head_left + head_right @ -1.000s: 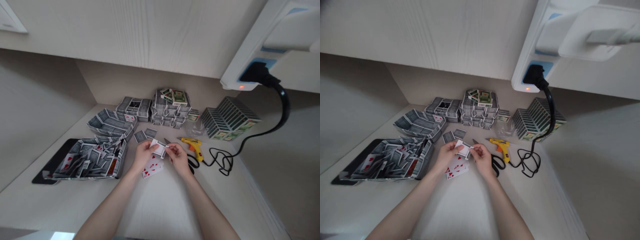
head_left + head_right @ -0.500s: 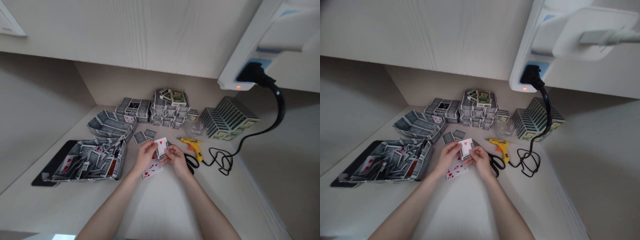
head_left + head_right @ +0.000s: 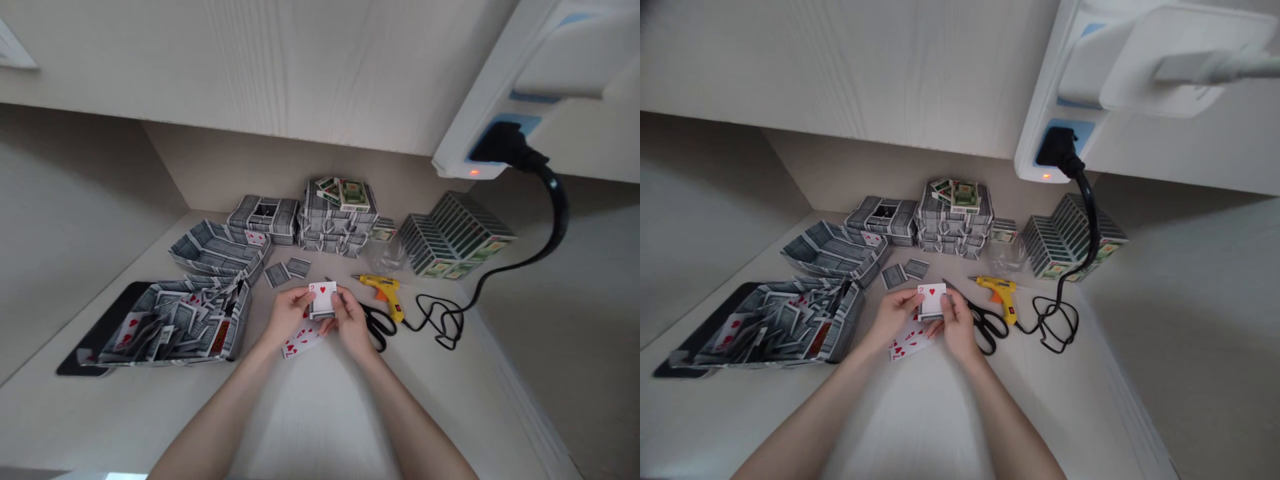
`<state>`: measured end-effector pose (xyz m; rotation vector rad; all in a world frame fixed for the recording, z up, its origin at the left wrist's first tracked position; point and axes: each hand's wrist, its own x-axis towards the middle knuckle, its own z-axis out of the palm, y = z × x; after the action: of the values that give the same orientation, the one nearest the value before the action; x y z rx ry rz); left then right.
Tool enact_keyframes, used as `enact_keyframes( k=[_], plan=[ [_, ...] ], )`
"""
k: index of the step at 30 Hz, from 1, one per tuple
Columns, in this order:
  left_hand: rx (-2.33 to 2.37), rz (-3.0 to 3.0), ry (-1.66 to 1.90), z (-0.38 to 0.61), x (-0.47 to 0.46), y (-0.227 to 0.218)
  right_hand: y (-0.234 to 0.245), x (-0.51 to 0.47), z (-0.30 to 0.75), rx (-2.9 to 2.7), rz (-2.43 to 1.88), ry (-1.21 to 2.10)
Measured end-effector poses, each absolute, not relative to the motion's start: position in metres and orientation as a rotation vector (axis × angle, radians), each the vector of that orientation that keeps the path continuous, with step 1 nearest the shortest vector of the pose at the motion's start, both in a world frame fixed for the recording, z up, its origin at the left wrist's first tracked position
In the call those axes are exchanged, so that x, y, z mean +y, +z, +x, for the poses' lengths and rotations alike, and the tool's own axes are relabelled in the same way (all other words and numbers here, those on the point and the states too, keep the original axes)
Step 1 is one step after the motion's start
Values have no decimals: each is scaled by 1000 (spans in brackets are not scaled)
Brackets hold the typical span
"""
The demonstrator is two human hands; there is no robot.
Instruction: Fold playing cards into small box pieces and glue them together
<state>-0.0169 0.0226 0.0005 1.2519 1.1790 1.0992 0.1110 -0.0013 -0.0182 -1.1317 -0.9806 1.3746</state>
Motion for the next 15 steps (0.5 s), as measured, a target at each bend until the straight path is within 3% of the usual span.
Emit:
enact_keyframes(
  k=[8, 15],
  plan=[
    [1373, 1432, 1215, -11, 16, -6, -22, -3, 112, -1050, -1167, 1273],
    [1211, 1241, 1265, -2, 7, -6, -10, -9, 108, -1008, -1052, 1342]
  ],
)
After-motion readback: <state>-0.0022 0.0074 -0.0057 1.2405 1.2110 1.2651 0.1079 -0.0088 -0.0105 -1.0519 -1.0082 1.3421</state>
